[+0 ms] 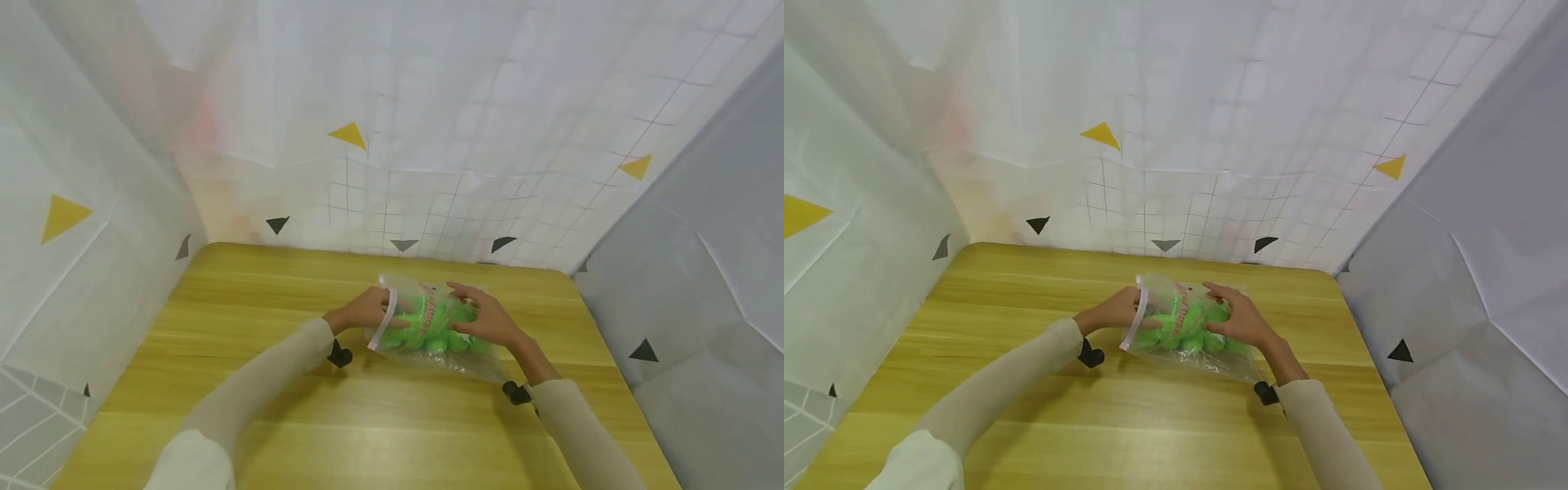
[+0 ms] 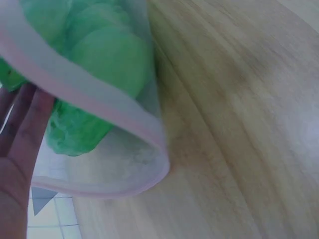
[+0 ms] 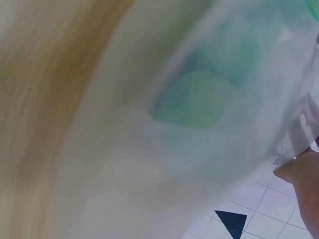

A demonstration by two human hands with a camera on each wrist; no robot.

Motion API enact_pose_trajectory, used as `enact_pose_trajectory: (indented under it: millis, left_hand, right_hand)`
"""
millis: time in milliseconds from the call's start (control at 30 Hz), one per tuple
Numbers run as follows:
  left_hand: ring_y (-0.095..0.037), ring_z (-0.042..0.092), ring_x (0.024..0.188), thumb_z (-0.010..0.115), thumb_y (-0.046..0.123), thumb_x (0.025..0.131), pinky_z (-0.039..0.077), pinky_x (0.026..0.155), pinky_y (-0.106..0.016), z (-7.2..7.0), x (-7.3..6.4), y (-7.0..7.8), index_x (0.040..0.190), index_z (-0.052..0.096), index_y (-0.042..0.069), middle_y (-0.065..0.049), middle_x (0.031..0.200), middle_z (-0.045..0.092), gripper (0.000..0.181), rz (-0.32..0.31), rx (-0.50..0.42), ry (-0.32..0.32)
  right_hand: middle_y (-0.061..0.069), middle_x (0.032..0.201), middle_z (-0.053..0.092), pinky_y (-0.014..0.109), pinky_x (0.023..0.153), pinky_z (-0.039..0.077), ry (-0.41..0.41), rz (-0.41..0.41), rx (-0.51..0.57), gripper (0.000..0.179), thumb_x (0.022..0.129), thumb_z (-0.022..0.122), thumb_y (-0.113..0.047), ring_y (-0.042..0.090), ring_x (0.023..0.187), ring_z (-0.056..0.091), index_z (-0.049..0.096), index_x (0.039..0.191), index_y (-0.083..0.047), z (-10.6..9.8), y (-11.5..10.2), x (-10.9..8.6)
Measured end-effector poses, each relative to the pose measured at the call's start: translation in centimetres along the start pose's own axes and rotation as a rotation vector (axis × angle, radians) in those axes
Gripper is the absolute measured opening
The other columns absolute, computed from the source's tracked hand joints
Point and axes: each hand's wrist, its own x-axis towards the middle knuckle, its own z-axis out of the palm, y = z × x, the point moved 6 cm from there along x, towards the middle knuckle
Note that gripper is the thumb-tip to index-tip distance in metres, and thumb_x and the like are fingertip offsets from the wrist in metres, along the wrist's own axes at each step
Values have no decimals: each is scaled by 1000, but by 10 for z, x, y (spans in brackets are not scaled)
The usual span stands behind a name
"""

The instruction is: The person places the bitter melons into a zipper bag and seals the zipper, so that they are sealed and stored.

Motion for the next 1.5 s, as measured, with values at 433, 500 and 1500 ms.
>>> enact_pose_trajectory:
  millis: [433,500,1500]
  left_hand:
    - [-4,65,93,75,45,83,52,81,-23,11,12,9,106,76,17,9,104,72,36,80,141,-118]
    - [-6,65,94,76,43,83,52,81,-24,13,11,12,105,77,15,7,103,72,35,82,104,-131]
    - [-8,58,111,79,40,80,46,94,-28,26,2,19,120,70,19,7,120,65,46,93,31,-220]
  right_hand:
    - [1,129,59,60,99,38,20,-4,31,84,78,84,-29,22,112,50,38,149,-31,-10,-11,1]
    - [2,130,58,60,100,37,15,4,47,84,78,84,-28,23,114,50,38,149,-31,-10,-12,0]
    - [-3,129,58,55,98,40,58,-18,-13,82,79,82,-35,18,109,49,38,149,-34,-12,-15,-1]
